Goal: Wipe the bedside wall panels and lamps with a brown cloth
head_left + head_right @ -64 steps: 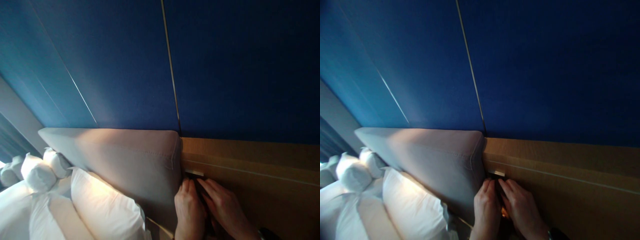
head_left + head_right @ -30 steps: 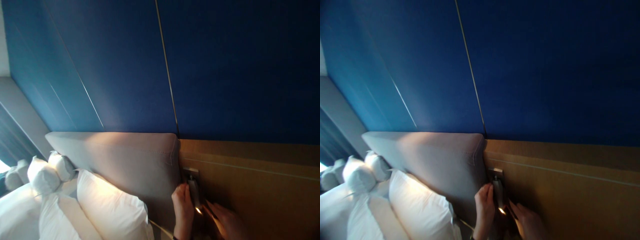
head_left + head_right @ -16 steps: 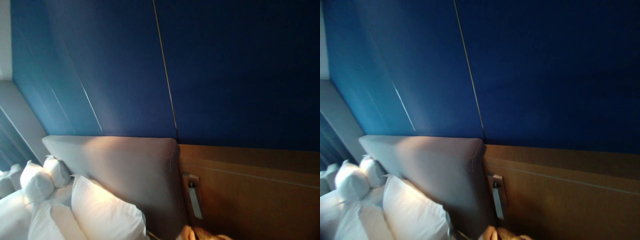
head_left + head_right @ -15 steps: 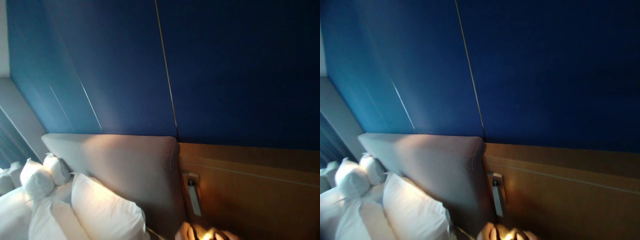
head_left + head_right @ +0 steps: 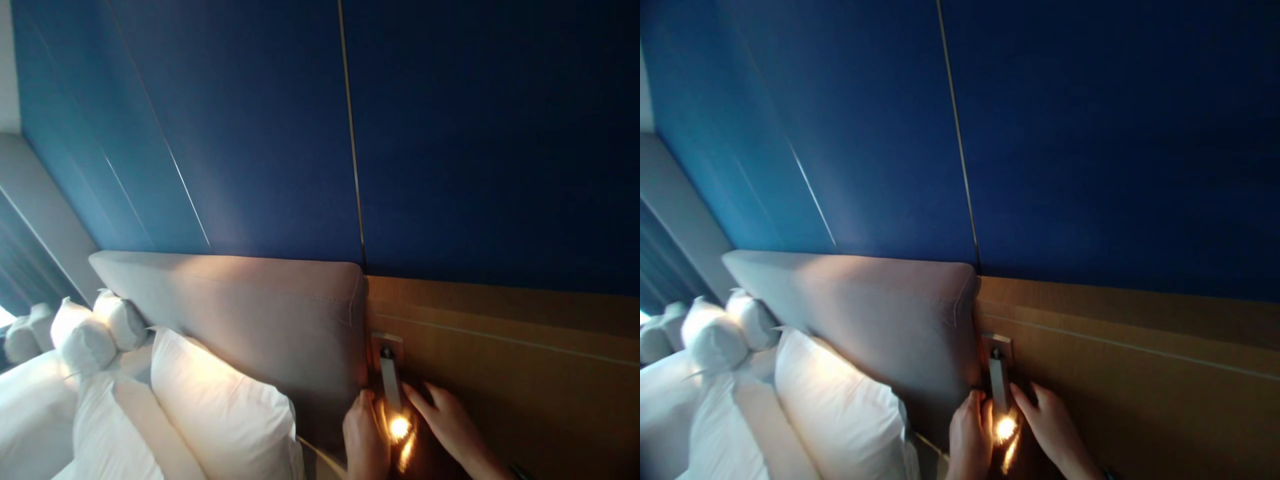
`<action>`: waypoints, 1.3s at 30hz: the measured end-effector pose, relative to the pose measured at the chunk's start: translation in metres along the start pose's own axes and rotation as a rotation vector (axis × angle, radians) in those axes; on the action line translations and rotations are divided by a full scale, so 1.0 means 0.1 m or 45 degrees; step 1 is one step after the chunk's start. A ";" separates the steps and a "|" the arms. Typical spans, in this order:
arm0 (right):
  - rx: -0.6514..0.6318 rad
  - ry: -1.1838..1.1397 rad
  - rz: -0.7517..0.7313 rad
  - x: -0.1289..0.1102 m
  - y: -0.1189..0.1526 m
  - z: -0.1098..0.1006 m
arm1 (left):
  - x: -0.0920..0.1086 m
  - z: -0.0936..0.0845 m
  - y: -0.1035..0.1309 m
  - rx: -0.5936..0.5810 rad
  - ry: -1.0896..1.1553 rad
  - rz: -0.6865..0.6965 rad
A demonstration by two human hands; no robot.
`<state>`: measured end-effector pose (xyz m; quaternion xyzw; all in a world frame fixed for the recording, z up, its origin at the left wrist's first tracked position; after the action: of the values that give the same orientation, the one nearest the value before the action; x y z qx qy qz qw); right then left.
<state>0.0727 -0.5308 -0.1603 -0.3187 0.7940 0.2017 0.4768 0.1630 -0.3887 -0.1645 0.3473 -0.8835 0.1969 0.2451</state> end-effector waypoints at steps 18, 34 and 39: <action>0.656 -0.059 -0.224 -0.19 0.05 -0.28 | 0.38 -0.35 -0.23 0.332 0.032 0.056; 0.710 0.542 -0.992 -0.79 0.24 -0.13 | 0.68 -0.49 -0.36 0.384 0.188 0.563; 0.779 0.696 -1.071 -0.71 0.19 -0.12 | 0.63 -0.37 -0.37 0.637 0.273 0.469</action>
<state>0.0762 -0.5018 -0.0914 -0.4946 0.7156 -0.3326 0.3641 0.1599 -0.4273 -0.0924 0.2085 -0.8248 0.4843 0.2040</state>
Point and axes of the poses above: each hand's wrist, its own y-axis away from the middle knuckle, its own z-axis out of the palm, x = y × z, the point moved 5 cm from there along -y, towards the middle knuckle, and after that the axes turned 12 degrees about z, right-handed, at the moved point
